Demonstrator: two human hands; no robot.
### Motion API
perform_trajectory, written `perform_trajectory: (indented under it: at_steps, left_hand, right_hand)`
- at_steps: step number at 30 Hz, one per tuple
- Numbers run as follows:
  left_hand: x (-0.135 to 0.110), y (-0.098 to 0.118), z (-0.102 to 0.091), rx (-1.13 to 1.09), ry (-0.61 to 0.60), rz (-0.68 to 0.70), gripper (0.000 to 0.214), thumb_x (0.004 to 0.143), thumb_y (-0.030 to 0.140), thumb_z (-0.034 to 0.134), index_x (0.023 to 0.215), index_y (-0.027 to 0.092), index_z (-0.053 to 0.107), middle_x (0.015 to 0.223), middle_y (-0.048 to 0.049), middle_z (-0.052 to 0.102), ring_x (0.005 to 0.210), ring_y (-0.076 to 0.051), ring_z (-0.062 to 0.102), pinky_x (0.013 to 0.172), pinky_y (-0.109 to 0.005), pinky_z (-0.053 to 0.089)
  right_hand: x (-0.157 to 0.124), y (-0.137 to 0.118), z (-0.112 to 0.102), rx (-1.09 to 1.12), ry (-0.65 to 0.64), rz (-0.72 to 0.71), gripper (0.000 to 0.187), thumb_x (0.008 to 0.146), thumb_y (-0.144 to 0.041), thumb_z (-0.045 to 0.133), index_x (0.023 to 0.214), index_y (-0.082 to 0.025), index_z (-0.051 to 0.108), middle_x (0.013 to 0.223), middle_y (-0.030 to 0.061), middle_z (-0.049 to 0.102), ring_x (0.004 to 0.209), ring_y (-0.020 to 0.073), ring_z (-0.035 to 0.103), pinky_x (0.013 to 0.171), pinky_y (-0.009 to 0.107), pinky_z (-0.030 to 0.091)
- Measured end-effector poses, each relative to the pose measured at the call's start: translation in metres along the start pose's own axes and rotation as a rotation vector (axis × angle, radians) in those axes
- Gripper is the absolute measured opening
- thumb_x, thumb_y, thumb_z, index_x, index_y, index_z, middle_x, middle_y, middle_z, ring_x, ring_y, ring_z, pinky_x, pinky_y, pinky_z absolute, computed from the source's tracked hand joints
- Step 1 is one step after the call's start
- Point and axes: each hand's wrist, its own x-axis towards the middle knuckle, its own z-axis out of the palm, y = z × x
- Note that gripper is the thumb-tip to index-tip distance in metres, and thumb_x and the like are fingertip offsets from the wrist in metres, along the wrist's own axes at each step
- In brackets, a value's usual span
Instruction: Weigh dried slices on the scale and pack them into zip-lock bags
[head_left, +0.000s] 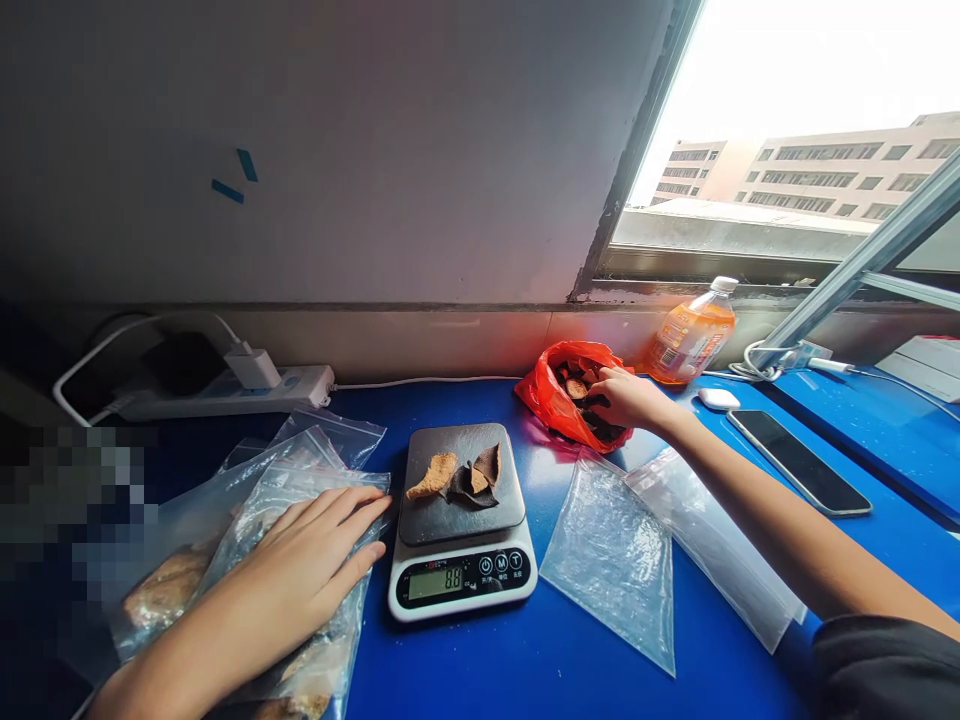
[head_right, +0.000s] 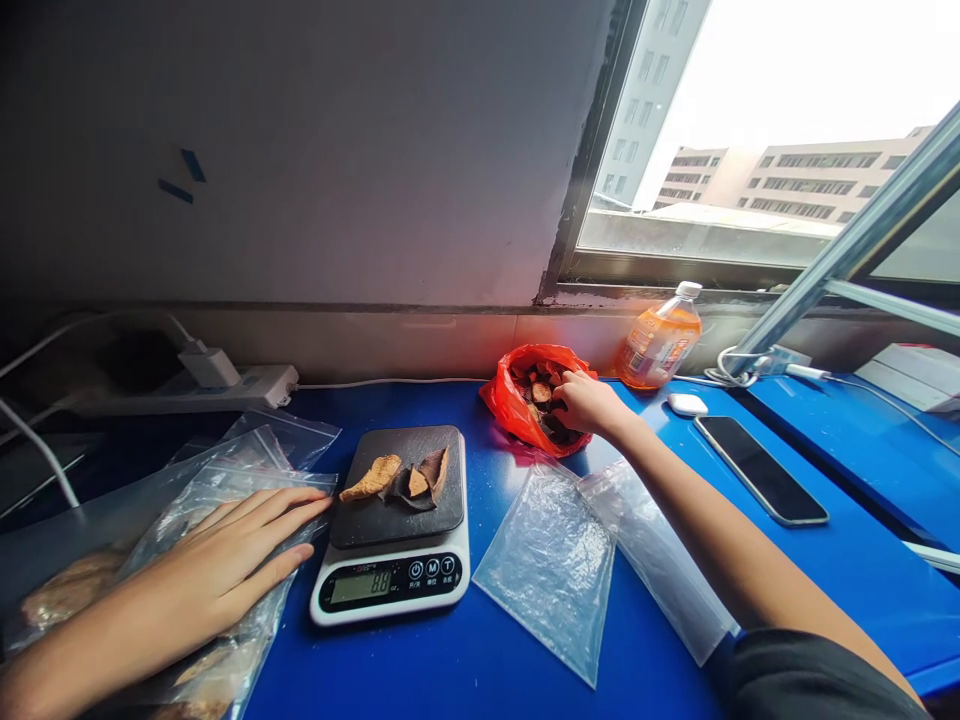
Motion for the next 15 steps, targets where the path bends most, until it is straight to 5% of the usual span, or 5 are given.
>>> perform_trajectory:
  at_steps: [7, 15]
  left_hand:
    - [0.001, 0.003, -0.003, 0.01, -0.019, -0.012, 0.048, 0.091, 0.048, 0.042, 0.126, 0.023, 0.062, 0.129, -0.0084, 0.062, 0.119, -0.031, 0.057, 0.098, -0.045, 0.049]
    - [-0.002, -0.005, 0.007, 0.021, -0.002, 0.02, 0.046, 0.094, 0.051, 0.037, 0.127, 0.028, 0.059, 0.131, -0.0057, 0.06, 0.12, -0.028, 0.054, 0.1, -0.043, 0.046]
  right_hand:
    - [0.004, -0.007, -0.001, -0.001, 0.037, 0.018, 0.034, 0.086, -0.048, 0.054, 0.086, -0.019, 0.072, 0.1, 0.0105, 0.068, 0.093, 0.0237, 0.061, 0.073, 0.031, 0.045]
    - [0.006, -0.012, -0.009, 0.058, -0.047, 0.034, 0.014, 0.074, -0.023, 0.06, 0.085, -0.019, 0.068, 0.094, 0.0101, 0.069, 0.094, 0.0251, 0.061, 0.067, 0.029, 0.042]
